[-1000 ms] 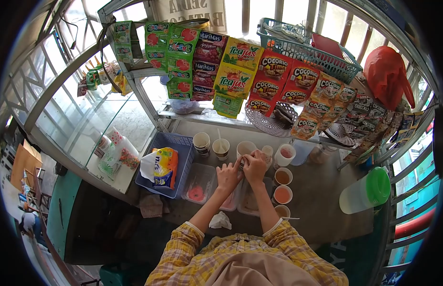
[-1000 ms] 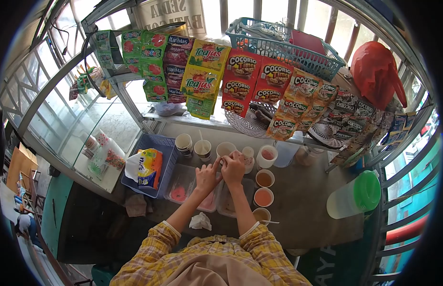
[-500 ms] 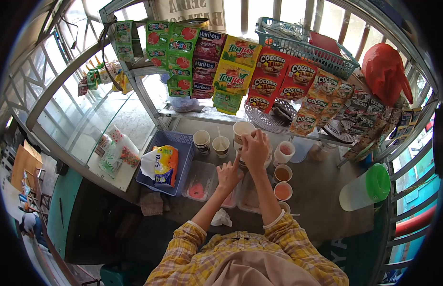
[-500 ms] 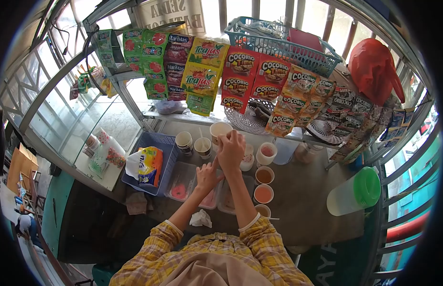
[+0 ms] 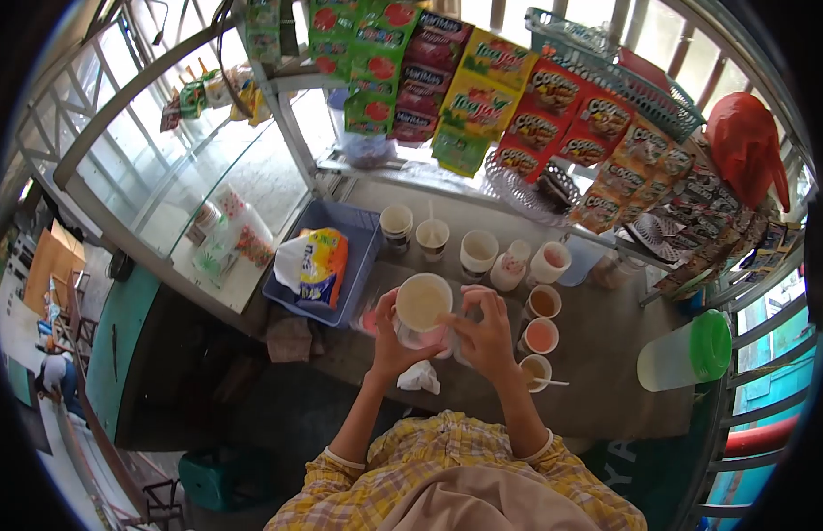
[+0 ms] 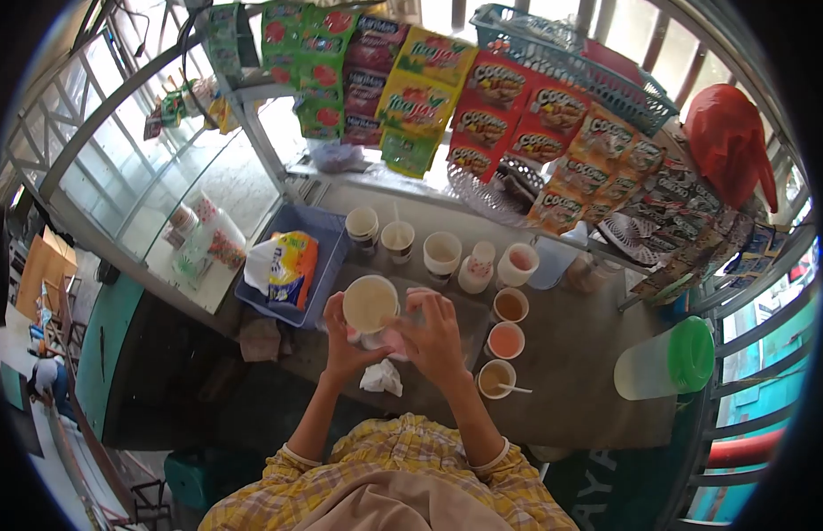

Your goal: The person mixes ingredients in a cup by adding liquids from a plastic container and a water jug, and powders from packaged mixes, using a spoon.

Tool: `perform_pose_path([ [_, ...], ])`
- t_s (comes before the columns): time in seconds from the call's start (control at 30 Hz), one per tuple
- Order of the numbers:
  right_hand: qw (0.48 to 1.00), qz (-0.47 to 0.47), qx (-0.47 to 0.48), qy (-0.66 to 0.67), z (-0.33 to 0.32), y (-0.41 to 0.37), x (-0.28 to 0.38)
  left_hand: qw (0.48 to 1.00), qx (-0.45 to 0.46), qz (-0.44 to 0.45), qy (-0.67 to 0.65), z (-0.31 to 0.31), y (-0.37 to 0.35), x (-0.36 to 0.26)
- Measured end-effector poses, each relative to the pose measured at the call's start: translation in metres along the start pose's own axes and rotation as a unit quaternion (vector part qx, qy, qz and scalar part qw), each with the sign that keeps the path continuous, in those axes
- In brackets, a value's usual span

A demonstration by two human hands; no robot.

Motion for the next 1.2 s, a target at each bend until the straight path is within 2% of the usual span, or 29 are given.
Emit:
perform_pose_path([
  [0.03,1.0,-0.01,0.011,0.01,0.005,-0.006,0.007,0.994,0.002,0.023,0.111,-0.01,-0.006,-0.013],
  [0.1,0.999,-0.032,0.028,0.029,0.014,-0.017,0.018,0.998,-0.018,0.002,0.06,-0.015,-0.023,-0.006],
  [0.13,0.999,-0.013,-0.009,0.045,0.02,-0.024,0.021,0.999,-0.028,-0.006,0.034,-0.018,-0.029,-0.004],
  [0.2,0.993,0.026,-0.083,0.074,0.036,-0.043,0.023,0.991,-0.067,0.023,0.11,-0.031,-0.037,-0.019],
  [0.3,0.972,0.131,-0.154,0.118,0.073,-0.092,-0.003,0.989,-0.102,0.072,0.079,-0.041,-0.045,-0.019],
  [0.4,0.978,0.15,0.047,0.139,0.112,-0.134,-0.028,0.99,-0.107,0.082,0.048,-0.046,-0.05,-0.018],
  [0.5,0.989,0.084,0.098,0.074,0.13,-0.139,-0.02,0.989,-0.09,0.098,0.071,-0.056,-0.053,-0.018],
  [0.6,0.985,0.119,0.125,-0.026,0.144,-0.155,-0.027,0.986,-0.081,0.114,0.091,-0.059,-0.051,-0.02],
  [0.7,0.983,0.137,0.121,-0.011,0.148,-0.163,-0.037,0.987,-0.084,0.112,0.083,-0.062,-0.052,-0.019],
  [0.73,0.976,0.19,0.093,0.048,0.148,-0.166,-0.039,0.987,-0.085,0.111,0.075,-0.061,-0.053,-0.019],
  [0.83,0.916,0.336,0.002,0.22,0.14,-0.154,-0.031,0.993,-0.114,0.029,-0.026,-0.06,-0.052,-0.024],
  [0.9,0.845,0.421,-0.063,0.323,0.133,-0.145,-0.021,0.984,-0.121,-0.056,-0.116,-0.06,-0.056,-0.022],
  [1.0,0.655,0.504,-0.177,0.534,0.125,-0.128,0.005,0.935,-0.136,-0.173,-0.277,-0.053,-0.058,-0.024],
  [1.03,0.657,0.483,-0.202,0.542,0.122,-0.12,0.017,0.909,-0.142,-0.209,-0.332,-0.05,-0.058,-0.025],
  [1.13,0.64,0.412,-0.253,0.597,0.107,-0.094,0.047,0.877,-0.141,-0.246,-0.387,-0.042,-0.061,-0.023],
  [1.2,0.69,0.365,-0.284,0.556,0.107,-0.095,0.053,0.877,-0.134,-0.247,-0.389,-0.037,-0.061,-0.026],
])
Point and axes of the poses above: each hand's wrist, its own y-axis towards the middle knuckle, its own z-axis out of the palm, x = y × z, the point moved 2 cm from there along y, towards the middle knuckle, and after that the axes turned 14 degrees about y, right-handed, at the moved point
